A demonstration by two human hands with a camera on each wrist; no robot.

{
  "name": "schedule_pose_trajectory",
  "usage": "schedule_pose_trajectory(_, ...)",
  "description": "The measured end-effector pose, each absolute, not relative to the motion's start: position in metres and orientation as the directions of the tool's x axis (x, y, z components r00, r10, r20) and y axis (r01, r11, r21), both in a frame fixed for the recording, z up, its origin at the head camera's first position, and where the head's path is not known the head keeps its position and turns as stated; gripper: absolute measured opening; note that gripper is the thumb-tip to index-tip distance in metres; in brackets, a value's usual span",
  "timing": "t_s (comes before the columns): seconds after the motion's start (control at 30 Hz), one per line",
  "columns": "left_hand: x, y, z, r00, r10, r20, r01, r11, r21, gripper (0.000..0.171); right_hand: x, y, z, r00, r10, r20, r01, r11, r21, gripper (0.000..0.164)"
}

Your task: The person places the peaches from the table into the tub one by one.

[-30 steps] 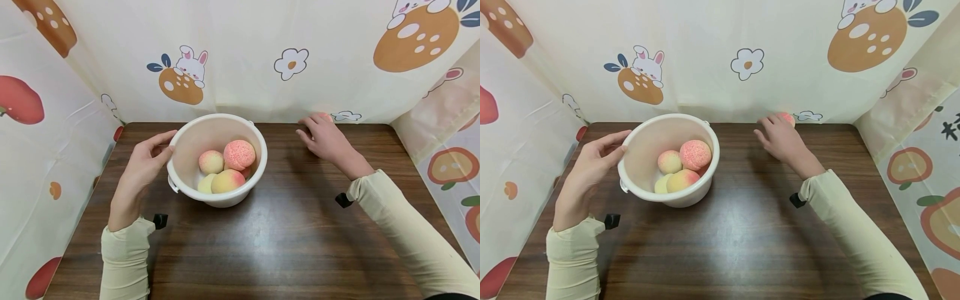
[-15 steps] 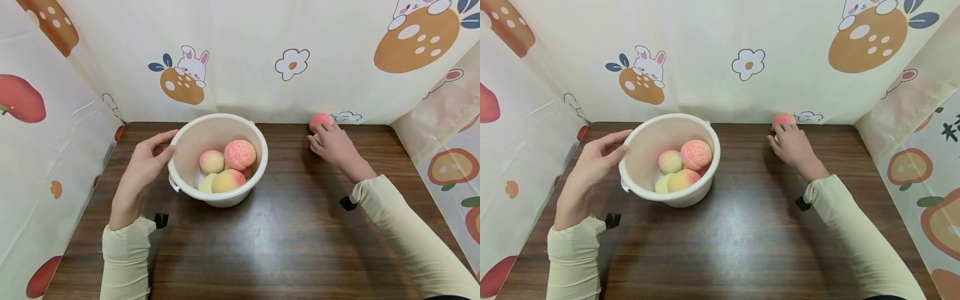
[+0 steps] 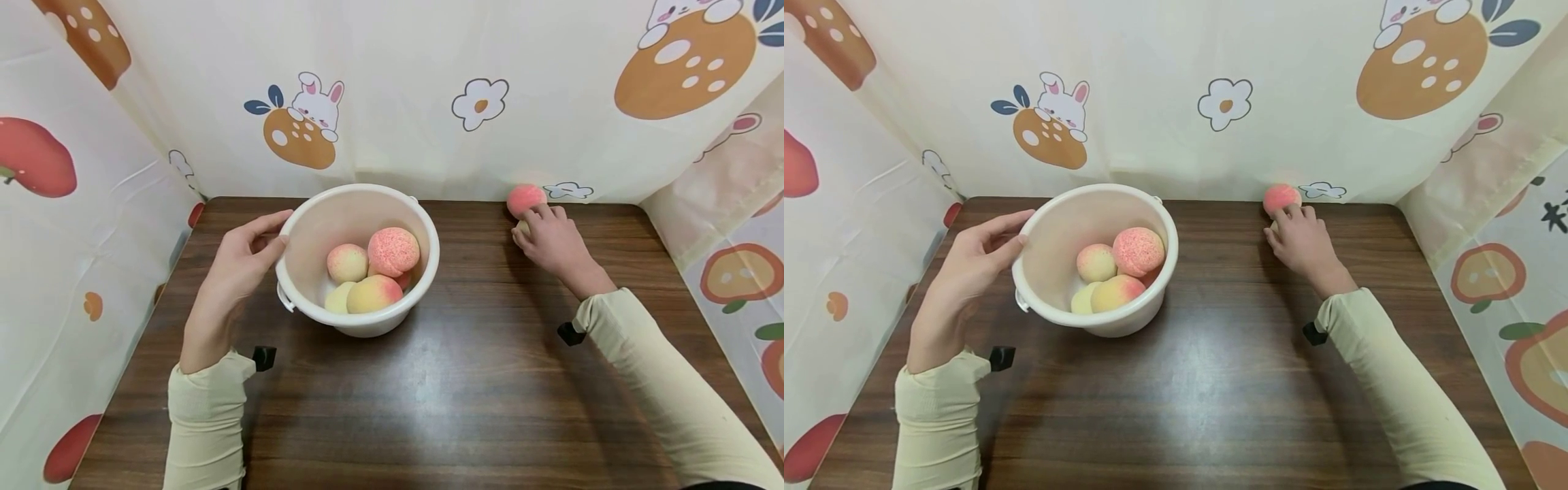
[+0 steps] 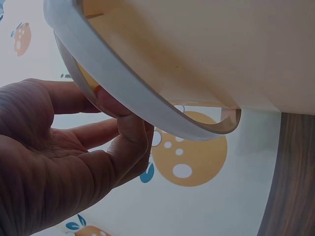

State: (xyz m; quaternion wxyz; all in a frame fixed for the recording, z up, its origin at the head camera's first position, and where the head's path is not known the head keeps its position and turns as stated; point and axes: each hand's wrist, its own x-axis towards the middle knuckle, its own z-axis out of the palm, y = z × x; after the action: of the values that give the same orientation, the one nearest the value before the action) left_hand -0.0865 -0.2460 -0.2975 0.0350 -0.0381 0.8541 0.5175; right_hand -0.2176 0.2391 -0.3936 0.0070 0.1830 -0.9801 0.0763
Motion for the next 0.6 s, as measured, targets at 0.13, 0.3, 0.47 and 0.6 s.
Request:
schedule_pose_trajectory(0.13,-0.086,-0.246,-0.298,-0.995,-0.026,-0.096,-0.097,0.458,0.884,0.048,-0.218,0.242,-0.397,-0.934,-0.355,0.034,-0.356,0.925,-0.134,0.037)
schedule_pose_trajectory(0.3,-0.085,-0.246,-0.298,-0.996,-0.024,-0.088,-0.089,0.459,0.884,0.048,-0.219,0.243,-0.4,-0.941,-0.34,0.006,-0.336,0.927,-0.165,0.038)
schedule_pose_trajectory(0.47,-0.085,-0.246,-0.298,-0.996,-0.024,-0.091,-0.092,0.456,0.885,0.048,-0.219,0.244,-0.404,-0.942,-0.335,-0.025,-0.323,0.924,-0.203,0.041)
schedule_pose_trajectory(0.6,-0.086,-0.246,-0.297,-0.996,-0.025,-0.09,-0.091,0.454,0.886,0.048,-0.219,0.245,-0.407,-0.941,-0.338,-0.021,-0.328,0.924,-0.198,0.041)
